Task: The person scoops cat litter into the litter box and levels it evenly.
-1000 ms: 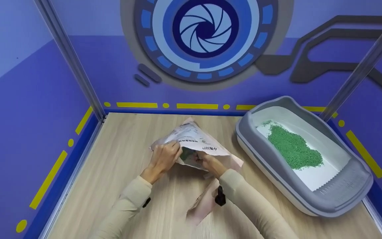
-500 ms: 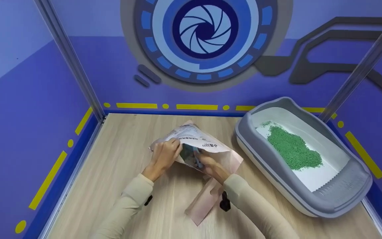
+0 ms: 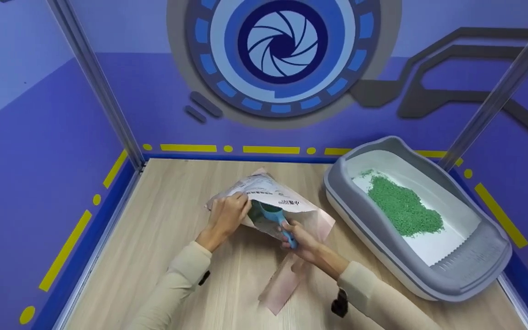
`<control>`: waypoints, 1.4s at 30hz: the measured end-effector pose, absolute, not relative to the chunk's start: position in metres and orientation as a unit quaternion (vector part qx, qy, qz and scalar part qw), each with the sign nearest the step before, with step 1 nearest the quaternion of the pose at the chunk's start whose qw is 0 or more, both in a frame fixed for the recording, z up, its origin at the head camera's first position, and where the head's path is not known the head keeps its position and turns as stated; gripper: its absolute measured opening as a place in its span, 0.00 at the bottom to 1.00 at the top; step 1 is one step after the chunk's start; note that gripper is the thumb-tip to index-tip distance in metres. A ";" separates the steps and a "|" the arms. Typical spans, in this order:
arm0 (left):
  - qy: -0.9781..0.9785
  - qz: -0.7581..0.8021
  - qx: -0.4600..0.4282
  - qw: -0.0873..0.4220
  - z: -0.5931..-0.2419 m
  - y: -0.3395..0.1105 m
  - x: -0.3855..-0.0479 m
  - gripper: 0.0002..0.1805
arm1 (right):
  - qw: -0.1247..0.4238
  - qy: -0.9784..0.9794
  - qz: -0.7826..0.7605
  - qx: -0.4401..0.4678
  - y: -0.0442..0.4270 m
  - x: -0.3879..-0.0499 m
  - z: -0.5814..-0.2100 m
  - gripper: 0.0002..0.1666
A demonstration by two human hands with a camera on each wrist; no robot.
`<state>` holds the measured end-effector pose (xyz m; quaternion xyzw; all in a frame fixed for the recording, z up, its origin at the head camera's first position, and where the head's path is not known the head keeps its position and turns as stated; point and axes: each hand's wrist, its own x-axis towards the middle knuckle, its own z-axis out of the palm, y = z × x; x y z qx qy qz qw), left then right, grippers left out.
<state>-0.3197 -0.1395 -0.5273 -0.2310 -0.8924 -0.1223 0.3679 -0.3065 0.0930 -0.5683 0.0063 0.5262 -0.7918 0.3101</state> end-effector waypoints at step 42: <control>-0.887 -0.129 -0.232 0.377 -0.532 -0.137 -0.318 0.12 | 0.300 0.579 -0.758 -0.016 0.190 -0.236 -0.584 0.03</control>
